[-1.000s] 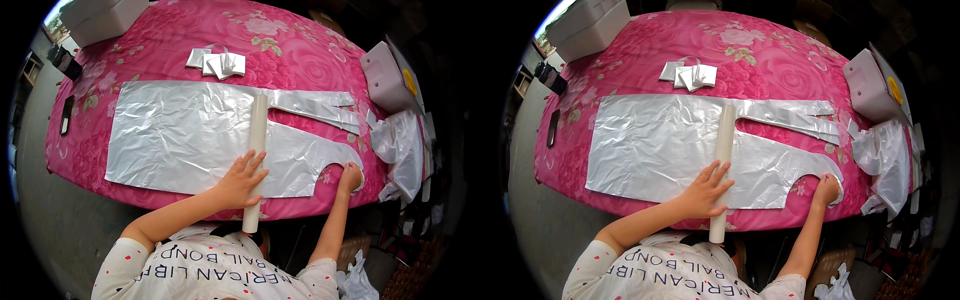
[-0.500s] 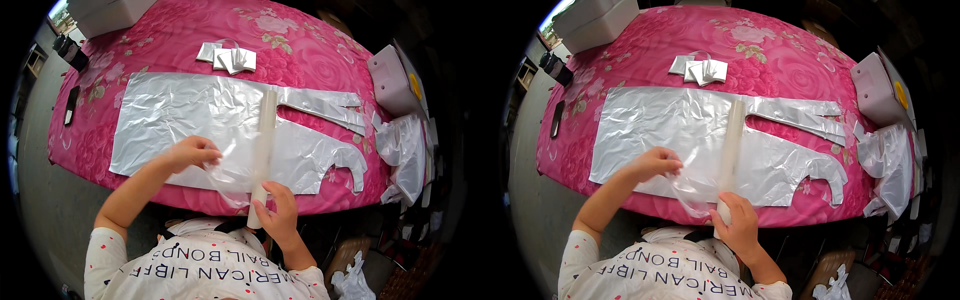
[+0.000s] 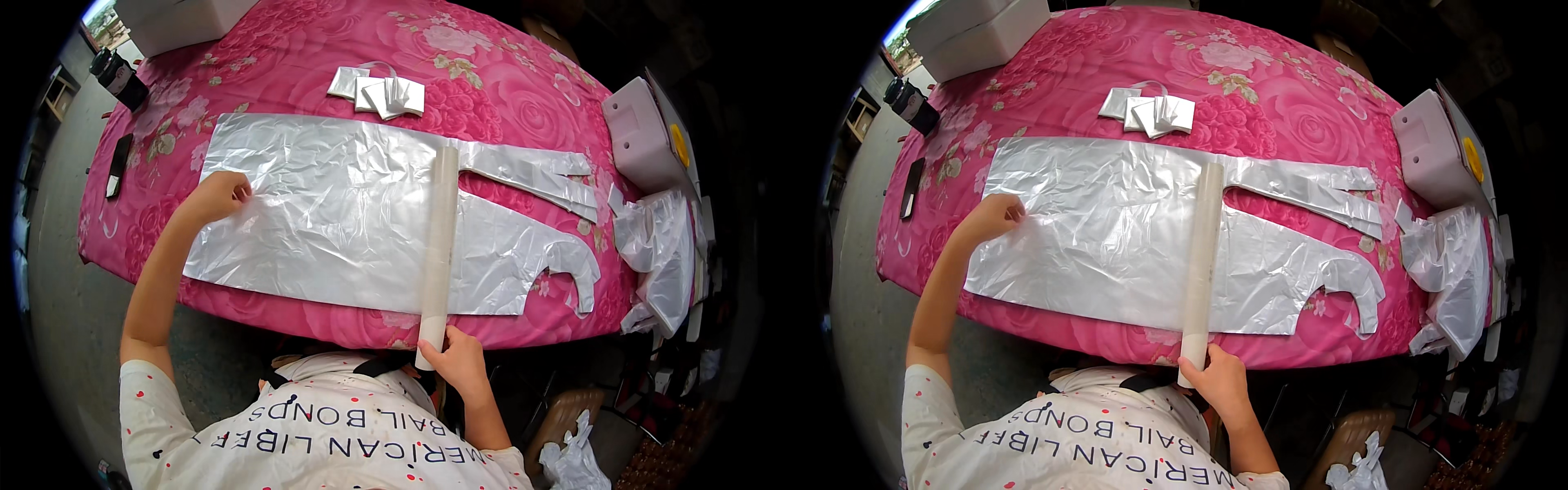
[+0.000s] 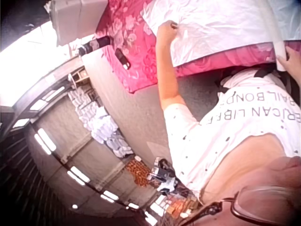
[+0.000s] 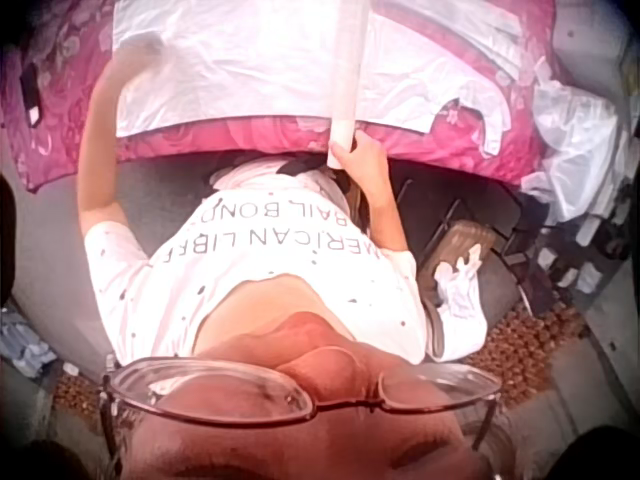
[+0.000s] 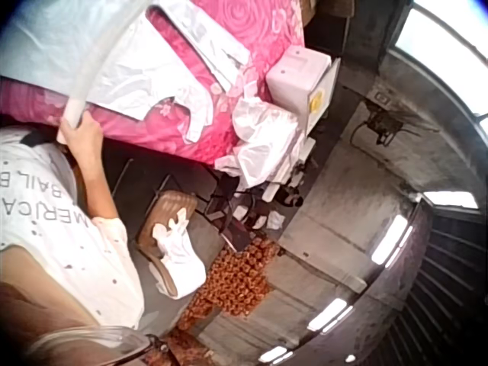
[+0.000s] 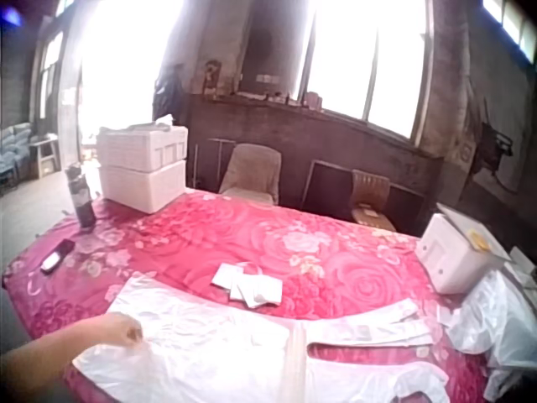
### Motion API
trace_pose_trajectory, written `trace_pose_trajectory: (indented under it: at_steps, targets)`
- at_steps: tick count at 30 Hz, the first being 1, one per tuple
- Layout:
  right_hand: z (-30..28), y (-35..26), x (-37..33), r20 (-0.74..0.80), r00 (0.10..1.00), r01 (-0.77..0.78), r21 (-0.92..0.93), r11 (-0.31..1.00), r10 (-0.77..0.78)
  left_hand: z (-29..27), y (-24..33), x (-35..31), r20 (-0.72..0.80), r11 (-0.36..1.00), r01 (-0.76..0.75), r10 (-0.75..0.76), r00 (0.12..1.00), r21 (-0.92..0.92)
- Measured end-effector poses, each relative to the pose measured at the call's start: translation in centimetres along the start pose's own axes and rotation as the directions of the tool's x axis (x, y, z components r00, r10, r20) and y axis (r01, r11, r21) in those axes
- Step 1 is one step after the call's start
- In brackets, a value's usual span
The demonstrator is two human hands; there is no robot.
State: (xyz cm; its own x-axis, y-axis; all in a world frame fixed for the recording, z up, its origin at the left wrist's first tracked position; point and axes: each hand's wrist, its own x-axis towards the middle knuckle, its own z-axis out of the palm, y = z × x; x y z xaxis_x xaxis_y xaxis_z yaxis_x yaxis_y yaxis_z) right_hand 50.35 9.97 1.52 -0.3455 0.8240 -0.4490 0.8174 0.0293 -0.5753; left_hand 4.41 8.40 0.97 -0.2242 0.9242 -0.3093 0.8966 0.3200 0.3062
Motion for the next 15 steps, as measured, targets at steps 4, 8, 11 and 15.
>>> trace_pose_trajectory:
  at_steps: [4,8,11,15]
  targets:
    - [0.0,-0.1,-0.2,0.019,0.999,-0.038,0.03,0.999,0.037,2.1,10.5,-0.6,-0.473,0.953,-0.278,0.303,0.827,0.123]
    - [0.0,-0.2,0.2,0.048,0.999,-0.021,0.041,0.999,0.019,9.2,21.3,0.0,-0.475,0.754,-0.629,0.49,0.731,-0.19]
    - [-0.4,-0.2,0.5,0.126,0.99,-0.062,0.048,0.997,0.055,13.5,23.5,2.1,-0.504,0.76,-0.627,0.478,0.719,-0.174]
    - [-2.8,0.4,3.1,0.394,0.919,-0.053,0.096,0.994,0.011,14.7,24.0,2.7,-0.457,0.829,-0.558,0.48,0.749,-0.044]
